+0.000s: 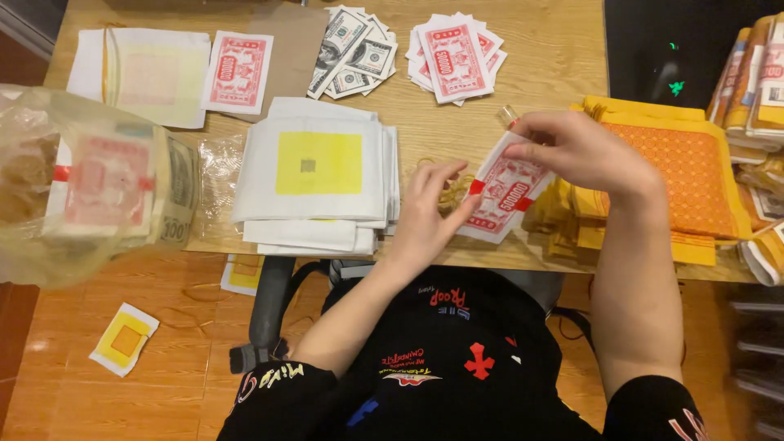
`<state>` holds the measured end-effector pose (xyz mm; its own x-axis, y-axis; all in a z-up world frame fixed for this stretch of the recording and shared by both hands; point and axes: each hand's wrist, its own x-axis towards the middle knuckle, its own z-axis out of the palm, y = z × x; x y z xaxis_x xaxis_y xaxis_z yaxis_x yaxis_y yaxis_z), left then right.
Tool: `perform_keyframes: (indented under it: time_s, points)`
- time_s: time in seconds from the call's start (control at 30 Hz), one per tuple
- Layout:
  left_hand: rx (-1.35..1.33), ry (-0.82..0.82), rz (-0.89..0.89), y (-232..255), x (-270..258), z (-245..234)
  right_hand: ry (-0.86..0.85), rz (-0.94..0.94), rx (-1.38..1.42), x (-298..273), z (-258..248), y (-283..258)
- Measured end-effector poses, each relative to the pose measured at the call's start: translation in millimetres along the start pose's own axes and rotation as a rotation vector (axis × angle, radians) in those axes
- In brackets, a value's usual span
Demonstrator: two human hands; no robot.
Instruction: Sorting and stacking ritual paper money on a desk
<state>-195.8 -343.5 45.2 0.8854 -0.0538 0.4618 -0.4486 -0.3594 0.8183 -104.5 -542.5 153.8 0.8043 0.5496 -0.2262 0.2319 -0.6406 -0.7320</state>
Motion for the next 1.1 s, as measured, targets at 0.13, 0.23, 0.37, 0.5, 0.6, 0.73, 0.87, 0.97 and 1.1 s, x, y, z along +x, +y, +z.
perform_keyframes:
  time_s: [0.13, 0.23, 0.37, 0.5, 0.6, 0.73, 0.87, 0.97, 1.1]
  points:
    - [-0.309, -0.032, -0.044, 21.6, 4.0, -11.4, 0.092, -0.05, 0.074, -15.9, 3.0, -8.9]
    - [-0.198, 0.111, 0.055, 29.1, -0.3, -17.2, 0.165, -0.267, 0.064, -23.0, 8.5, -7.0]
    - [-0.029, 0.229, 0.308, 34.3, 1.1, -25.3, 0.166, -0.32, 0.019, -34.7, 16.7, -17.5]
    - [0.156, 0.301, 0.425, 41.0, 4.0, -31.9, 0.178, -0.361, 0.054, -42.1, 23.8, -20.8]
    - [0.178, 0.309, 0.435, 46.1, 4.2, -36.4, 0.246, -0.427, -0.013, -46.7, 30.1, -24.4]
    - [0.232, 0.322, 0.457, 44.6, 1.0, -41.4, 0.289, -0.487, -0.045, -54.1, 40.1, -32.9]
    - [0.247, 0.411, 0.511, 46.0, 3.7, -39.8, 0.373, -0.373, 0.046, -58.3, 60.2, -29.6]
    - [0.281, 0.526, 0.546, 41.5, 3.4, -36.9, 0.447, -0.294, 0.167, -60.5, 77.3, -22.7]
    - [0.347, 0.59, 0.567, 37.3, 3.8, -33.4, 0.532, -0.21, 0.26, -57.7, 96.6, -7.6]
